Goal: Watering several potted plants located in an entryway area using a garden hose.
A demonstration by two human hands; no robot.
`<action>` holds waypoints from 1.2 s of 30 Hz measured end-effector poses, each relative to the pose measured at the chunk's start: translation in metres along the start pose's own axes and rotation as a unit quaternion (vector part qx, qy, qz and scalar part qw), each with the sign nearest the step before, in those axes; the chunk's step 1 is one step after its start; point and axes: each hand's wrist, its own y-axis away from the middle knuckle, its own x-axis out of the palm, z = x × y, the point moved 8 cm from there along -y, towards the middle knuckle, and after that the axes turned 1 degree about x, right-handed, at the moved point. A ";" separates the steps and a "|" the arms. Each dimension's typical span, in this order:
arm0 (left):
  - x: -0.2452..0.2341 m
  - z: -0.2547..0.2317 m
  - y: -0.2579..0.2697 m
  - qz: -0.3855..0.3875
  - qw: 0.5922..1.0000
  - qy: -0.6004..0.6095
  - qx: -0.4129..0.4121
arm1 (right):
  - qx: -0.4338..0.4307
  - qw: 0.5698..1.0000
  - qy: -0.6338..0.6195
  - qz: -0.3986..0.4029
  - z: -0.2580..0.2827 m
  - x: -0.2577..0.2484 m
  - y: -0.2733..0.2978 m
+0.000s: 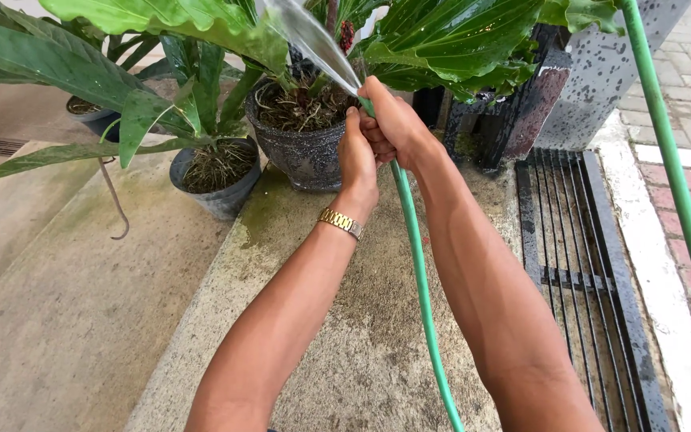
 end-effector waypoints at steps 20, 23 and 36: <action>-0.018 0.013 -0.006 -0.016 0.998 -0.055 -0.027 | -0.021 0.983 0.014 -0.183 -0.021 -0.028 -0.031; -0.022 0.020 -0.006 -0.016 0.997 -0.061 -0.033 | -0.017 0.982 0.048 -0.184 -0.028 -0.029 -0.041; 0.008 -0.059 0.041 -0.083 0.970 0.021 -0.226 | 0.153 0.943 0.243 -0.170 0.033 0.030 -0.025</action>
